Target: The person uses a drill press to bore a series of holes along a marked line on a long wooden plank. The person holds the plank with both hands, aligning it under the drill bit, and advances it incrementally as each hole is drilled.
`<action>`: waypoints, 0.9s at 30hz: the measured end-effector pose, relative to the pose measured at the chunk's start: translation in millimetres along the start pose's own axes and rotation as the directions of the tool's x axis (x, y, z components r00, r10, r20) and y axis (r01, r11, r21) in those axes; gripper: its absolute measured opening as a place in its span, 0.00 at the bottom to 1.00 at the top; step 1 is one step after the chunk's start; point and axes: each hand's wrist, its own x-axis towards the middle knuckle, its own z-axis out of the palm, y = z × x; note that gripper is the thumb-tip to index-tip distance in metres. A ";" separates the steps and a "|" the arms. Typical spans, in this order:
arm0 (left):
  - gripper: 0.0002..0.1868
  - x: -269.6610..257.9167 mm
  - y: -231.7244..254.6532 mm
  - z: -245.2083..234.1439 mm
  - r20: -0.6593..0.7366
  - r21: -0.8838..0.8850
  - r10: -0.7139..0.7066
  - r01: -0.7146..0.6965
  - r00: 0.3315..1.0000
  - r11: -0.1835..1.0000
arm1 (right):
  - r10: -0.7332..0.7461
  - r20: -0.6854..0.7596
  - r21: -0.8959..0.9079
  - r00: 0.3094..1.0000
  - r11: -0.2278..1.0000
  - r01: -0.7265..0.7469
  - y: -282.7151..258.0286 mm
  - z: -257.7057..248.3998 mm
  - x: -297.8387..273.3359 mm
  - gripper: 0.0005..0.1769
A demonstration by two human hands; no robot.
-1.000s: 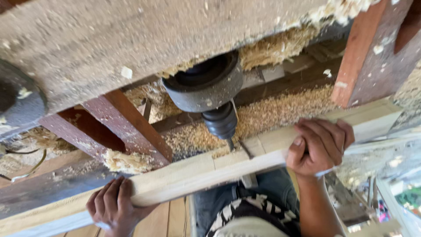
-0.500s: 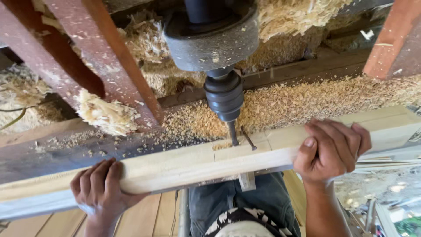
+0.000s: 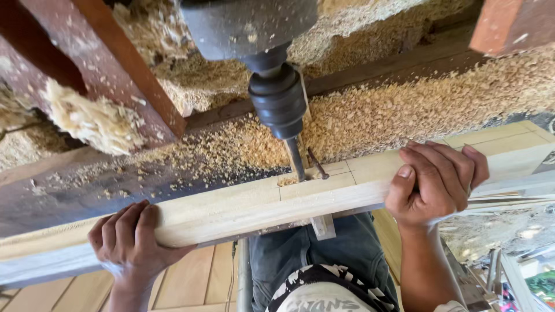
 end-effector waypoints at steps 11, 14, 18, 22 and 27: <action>0.44 12.2 -10.2 -2.1 0.008 0.003 -0.017 0.017 1.000 1.000 | 0.009 0.032 -0.002 0.999 1.000 -0.009 -4.0 3.3 22.4 0.18; 0.43 16.1 -10.5 -0.3 -0.014 0.000 -0.011 0.011 1.000 1.000 | 0.026 0.023 -0.013 0.999 1.000 -0.026 -9.3 4.7 17.7 0.18; 0.44 10.1 -13.1 -2.8 0.020 -0.011 0.000 0.000 1.000 1.000 | 0.021 0.033 -0.028 0.999 0.999 -0.020 -7.3 5.0 7.2 0.18; 0.43 11.8 -11.0 -2.5 0.014 0.000 -0.008 0.008 1.000 1.000 | 0.017 0.026 -0.041 1.000 0.999 -0.016 -4.8 5.9 8.1 0.18; 0.43 18.6 -11.2 -4.9 0.006 0.000 -0.033 0.033 0.999 0.999 | 0.013 -0.004 -0.020 1.000 1.000 -0.013 -1.1 6.8 22.3 0.18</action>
